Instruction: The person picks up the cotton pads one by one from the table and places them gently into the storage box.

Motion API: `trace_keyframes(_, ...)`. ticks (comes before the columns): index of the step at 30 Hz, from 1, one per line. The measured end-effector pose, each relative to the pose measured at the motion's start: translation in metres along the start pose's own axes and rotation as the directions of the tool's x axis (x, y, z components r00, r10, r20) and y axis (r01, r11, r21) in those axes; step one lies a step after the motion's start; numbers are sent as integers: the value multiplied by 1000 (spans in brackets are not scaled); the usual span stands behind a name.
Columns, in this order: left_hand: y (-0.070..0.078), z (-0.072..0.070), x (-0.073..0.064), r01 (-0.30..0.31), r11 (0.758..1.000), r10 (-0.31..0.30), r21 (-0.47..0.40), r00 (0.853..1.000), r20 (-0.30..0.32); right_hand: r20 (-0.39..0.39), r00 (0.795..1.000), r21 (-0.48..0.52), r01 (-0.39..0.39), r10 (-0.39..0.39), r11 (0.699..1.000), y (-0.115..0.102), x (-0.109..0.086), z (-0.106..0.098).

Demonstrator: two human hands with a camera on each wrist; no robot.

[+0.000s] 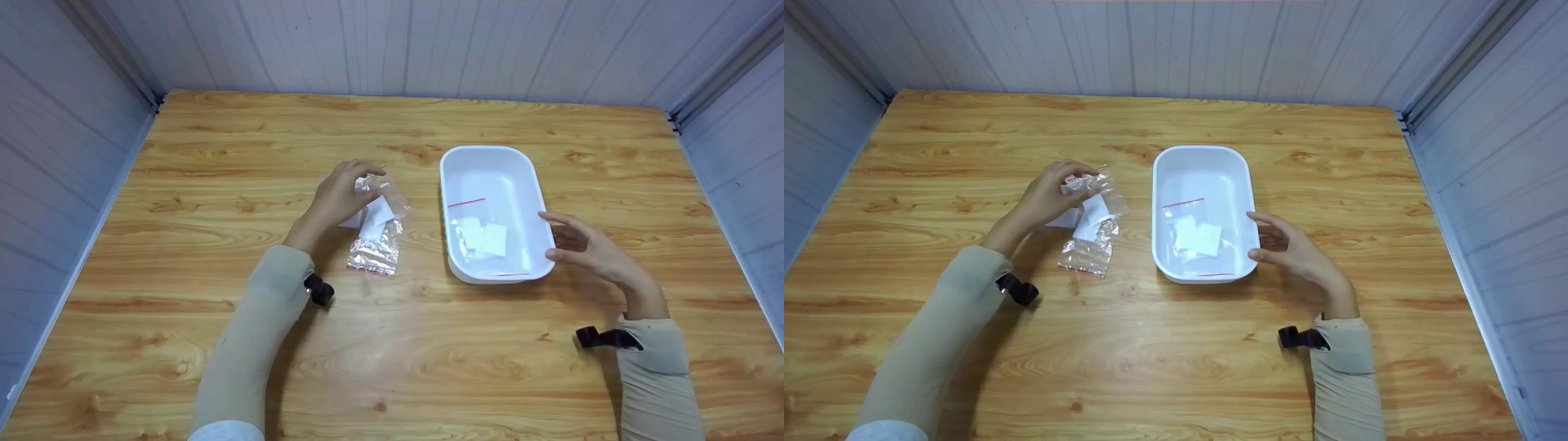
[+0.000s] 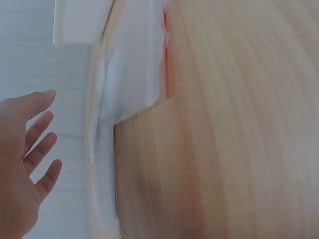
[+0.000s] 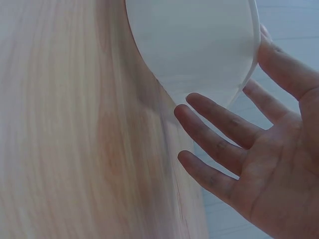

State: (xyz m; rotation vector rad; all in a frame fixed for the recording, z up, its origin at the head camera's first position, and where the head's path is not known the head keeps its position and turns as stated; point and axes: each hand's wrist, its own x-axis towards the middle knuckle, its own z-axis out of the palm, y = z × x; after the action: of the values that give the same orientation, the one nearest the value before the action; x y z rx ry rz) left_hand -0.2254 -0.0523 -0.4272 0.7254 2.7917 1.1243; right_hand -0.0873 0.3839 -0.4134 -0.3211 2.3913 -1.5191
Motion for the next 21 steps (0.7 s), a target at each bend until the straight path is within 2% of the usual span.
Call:
trace_keyframes(9,-13,-9,-2,81,994,-80,-78,997,15,5,1000,4,-7,7,1000,-1,2,1)
trace_keyframes(16,-25,-8,0,80,979,-78,-189,997,16,-2,1000,-25,-13,13,1000,-1,2,1)
trace_keyframes(21,-28,-6,3,119,964,-115,-238,993,31,-6,1000,-21,-1,1,1000,-1,1,0)
